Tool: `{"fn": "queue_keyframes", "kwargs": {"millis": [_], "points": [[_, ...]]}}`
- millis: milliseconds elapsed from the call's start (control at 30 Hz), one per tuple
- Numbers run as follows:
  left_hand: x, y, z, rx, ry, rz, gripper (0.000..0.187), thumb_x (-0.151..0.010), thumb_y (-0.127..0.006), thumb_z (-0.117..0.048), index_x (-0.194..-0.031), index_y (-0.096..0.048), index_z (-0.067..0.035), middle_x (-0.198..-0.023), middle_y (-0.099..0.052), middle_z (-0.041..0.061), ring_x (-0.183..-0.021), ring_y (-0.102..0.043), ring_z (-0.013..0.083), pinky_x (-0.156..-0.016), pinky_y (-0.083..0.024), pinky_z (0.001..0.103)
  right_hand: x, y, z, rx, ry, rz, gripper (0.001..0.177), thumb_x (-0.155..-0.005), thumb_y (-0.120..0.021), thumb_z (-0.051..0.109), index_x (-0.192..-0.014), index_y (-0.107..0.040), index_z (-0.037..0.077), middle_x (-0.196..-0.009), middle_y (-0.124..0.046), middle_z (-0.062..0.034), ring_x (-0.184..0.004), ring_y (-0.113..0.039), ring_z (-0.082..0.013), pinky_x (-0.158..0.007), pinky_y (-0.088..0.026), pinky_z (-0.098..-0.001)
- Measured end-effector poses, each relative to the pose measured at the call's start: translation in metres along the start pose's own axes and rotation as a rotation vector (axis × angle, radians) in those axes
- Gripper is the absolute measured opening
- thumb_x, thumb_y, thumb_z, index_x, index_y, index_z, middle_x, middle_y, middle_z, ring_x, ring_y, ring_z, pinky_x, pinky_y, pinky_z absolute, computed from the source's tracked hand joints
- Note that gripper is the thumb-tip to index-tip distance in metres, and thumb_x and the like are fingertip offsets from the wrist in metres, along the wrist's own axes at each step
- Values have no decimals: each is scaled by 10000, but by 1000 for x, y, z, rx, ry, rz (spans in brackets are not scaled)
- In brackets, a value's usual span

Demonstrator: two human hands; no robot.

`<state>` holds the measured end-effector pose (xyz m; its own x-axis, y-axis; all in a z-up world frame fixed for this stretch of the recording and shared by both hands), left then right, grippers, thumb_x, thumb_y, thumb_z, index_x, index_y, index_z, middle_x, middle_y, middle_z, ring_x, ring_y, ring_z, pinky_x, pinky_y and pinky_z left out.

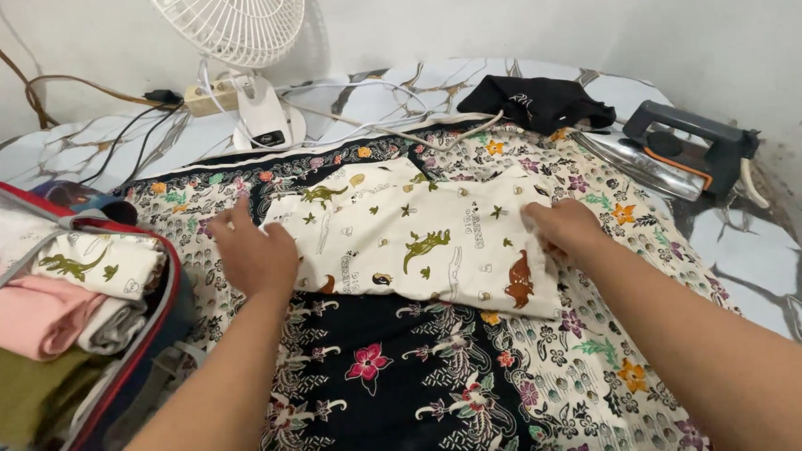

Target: The person folds a pink cloth and a white patterned cloth on a bed, then places them into a red and blue backpack. The person closes the backpack and zips it shut.

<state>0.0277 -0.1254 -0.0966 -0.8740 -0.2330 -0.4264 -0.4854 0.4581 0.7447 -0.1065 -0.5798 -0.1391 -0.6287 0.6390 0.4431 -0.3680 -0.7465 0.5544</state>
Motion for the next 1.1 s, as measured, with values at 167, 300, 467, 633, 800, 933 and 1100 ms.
{"fn": "queue_keyframes", "kwargs": {"millis": [167, 300, 467, 633, 800, 933, 1100], "points": [[-39, -55, -43, 464, 206, 507, 719, -896, -588, -174, -1551, -299, -111, -801, -789, 143, -672, -730, 271, -747, -576, 406, -22, -7, 0, -422, -227, 193, 379, -942, -762, 265, -1101, -554, -8, -726, -588, -74, -510, -493, -78, -461, -445, -206], [-47, -119, -61, 636, 513, 938, 625, -965, -581, -118, -1502, -270, -41, -939, -768, 178, -680, -709, 230, -661, -609, 387, -28, -12, 20, -648, -349, 412, 314, -1028, -605, 209, -1125, -476, -60, -867, -657, -190, -672, -701, -181, -635, -578, -195], [-73, -160, -73, 665, 621, 1018, 272, -962, -496, -55, -1156, -627, 83, -928, -776, 148, -729, -756, 239, -672, -647, 380, -21, -7, 89, -757, -70, 330, 390, -1056, -433, 253, -1241, -501, -84, -1150, -656, -262, -913, -759, -260, -761, -594, -269], [-167, -107, -138, 1286, 348, 694, 231, -963, -459, -167, -1093, -586, -24, -993, -747, 139, -917, -737, 254, -818, -593, 407, -14, 50, 182, -1042, 390, 168, 408, -1060, -475, 235, -1356, -488, -45, -1324, -599, -212, -1155, -713, -272, -983, -569, -331], [-180, -37, -143, 1564, 327, 624, 290, -919, -454, -187, -1194, -493, -103, -1226, -631, 159, -1058, -715, 315, -919, -593, 457, -8, 90, 199, -980, 697, 208, 379, -976, -476, 113, -1343, -509, 24, -1255, -618, -128, -1105, -662, -279, -996, -575, -401], [-113, -32, -70, 1540, 437, 759, 483, -988, -484, -281, -1415, -503, -58, -1355, -586, 175, -1140, -652, 291, -1063, -557, 451, -21, 74, 122, -922, 540, 159, 190, -933, -478, -1, -1103, -550, -44, -1072, -562, -173, -935, -596, -266, -876, -578, -435], [17, -53, 49, 1268, 983, 658, 503, -987, -436, -332, -1436, -439, -104, -1384, -583, 172, -1236, -616, 323, -1062, -495, 484, -5, 23, -26, -301, -16, 34, 233, -966, -523, 136, -1103, -620, -25, -1080, -609, -150, -914, -574, -234, -815, -527, -358]]}}
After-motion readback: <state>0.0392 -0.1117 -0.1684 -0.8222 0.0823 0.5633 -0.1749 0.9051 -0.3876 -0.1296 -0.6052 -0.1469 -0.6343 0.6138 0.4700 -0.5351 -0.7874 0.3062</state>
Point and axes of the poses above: each hand's wrist, its own x-axis away from the middle knuckle, its own y-axis out of the back of the hand, z = x × y, the point moved 4 cm from there along -x, towards the middle knuckle
